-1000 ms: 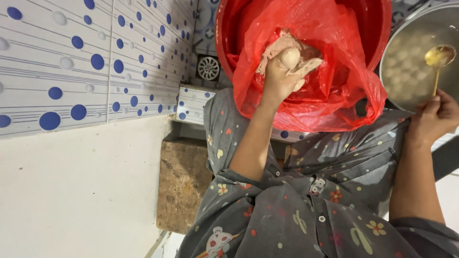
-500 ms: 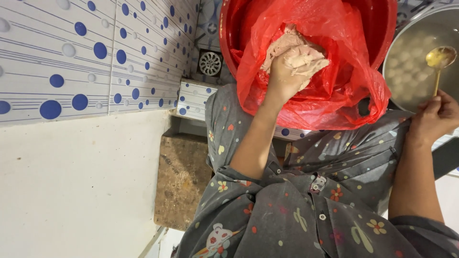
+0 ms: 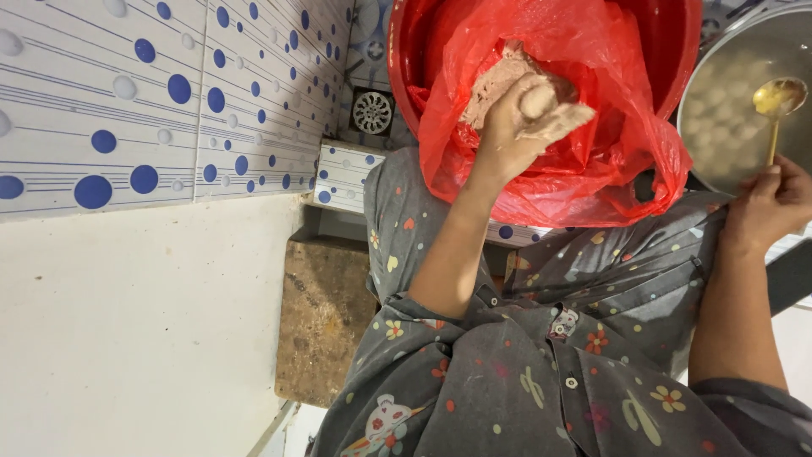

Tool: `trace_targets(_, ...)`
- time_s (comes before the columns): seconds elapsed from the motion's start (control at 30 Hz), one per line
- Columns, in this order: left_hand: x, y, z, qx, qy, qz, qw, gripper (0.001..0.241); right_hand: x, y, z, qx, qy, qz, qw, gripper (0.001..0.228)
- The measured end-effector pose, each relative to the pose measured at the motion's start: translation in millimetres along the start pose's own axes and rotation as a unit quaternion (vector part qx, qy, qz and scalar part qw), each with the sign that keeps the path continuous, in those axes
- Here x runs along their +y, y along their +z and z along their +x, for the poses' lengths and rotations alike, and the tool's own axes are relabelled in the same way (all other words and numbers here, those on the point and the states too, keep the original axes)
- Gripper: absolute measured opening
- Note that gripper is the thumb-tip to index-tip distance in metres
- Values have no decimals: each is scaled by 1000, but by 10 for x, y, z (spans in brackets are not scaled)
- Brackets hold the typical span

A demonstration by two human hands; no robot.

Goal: A person forms meatballs by squeezing dough through their hand and scooping it into a pot of water with a spoon.

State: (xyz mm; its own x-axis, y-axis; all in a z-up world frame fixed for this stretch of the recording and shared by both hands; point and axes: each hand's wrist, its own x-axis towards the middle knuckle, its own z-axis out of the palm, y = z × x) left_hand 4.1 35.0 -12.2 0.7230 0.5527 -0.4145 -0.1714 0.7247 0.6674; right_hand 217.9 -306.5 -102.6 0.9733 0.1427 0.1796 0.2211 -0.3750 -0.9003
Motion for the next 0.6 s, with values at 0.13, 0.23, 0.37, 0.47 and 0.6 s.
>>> trace_targets(0.13,246,144,-300,-55,150,248,956,33,4,6,-1,0,29,29,999,26)
trace_targets(0.23,104,74,-227,-95,206,169,959,27,48,14,14,10,18,26,999,25)
trace_targets(0.37,-66,28,-134,-109,149,51,981,35,185,-16,62,16,-24,-1,1000,25)
trace_targets(0.47,-98,14,-121,-83,208,79,971,35,251,-27,74,9,-30,-3,1000,28)
trace_targets(0.6,-159,-47,-76,3,211,241,947,31,305,-37,99,4,-68,-15,998,27)
